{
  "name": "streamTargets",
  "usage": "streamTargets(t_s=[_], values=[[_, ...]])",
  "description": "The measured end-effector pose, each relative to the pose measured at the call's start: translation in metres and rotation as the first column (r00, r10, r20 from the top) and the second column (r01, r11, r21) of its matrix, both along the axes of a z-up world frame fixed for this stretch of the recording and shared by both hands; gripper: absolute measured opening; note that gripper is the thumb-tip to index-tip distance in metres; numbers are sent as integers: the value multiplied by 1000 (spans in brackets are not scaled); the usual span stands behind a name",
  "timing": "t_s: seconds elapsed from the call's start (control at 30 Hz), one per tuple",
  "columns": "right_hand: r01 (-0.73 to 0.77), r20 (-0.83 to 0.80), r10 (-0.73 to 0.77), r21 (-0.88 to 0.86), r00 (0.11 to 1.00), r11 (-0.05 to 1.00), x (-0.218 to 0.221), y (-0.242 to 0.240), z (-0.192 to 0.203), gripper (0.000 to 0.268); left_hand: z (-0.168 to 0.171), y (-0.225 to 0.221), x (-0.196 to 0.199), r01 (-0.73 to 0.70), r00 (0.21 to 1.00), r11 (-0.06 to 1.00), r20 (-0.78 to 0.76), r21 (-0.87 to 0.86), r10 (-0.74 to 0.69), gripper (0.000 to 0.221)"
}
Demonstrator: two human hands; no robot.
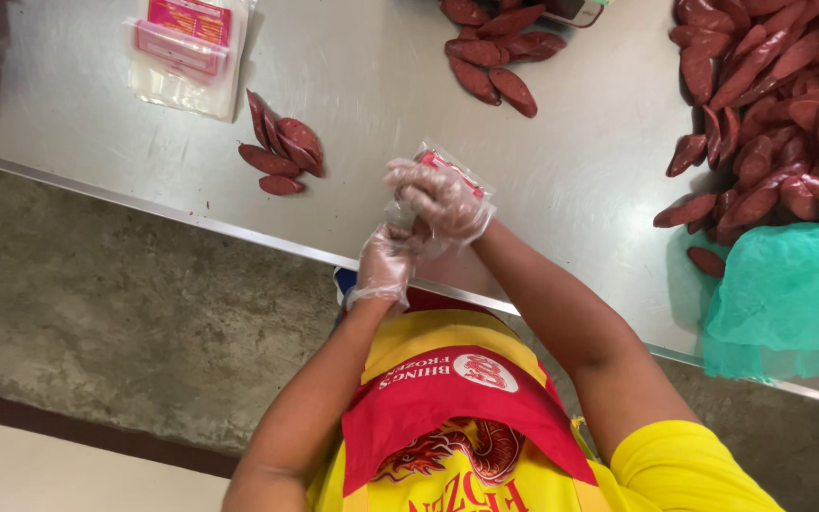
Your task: The person places red meat pieces into clear plastic bags on a stainless steel table. They arrange the meat inside the bags and seal them, stacking the finished packages to the left. The person wears gloves and a red apron with a yellow shirt.
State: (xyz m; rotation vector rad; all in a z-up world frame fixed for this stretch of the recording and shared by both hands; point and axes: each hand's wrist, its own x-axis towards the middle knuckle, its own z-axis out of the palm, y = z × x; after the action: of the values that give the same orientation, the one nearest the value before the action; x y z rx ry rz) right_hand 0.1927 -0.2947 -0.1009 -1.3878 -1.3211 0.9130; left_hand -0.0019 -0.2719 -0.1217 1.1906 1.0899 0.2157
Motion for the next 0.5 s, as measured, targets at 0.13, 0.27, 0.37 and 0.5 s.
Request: streamTargets(t_s=[0.13,0.27,0.37,0.5], values=[[-171,363,95,184,927,968,-10,-7,11,33,-49,-11,19,-78,996,977,-36,200,86,12],[-130,294,109,53,950,990,-15,-8,17,39,-84,-12,34,-421,771,803,299,-421,562,26],[-138,180,126,58,976,989,-8,-6,23,45,-97,1,49,-465,740,719,219,-517,636,34],[-144,90,141,25,986,989,-4,-8,23,48,-100,8,66,-433,680,628,223,-646,699,33]])
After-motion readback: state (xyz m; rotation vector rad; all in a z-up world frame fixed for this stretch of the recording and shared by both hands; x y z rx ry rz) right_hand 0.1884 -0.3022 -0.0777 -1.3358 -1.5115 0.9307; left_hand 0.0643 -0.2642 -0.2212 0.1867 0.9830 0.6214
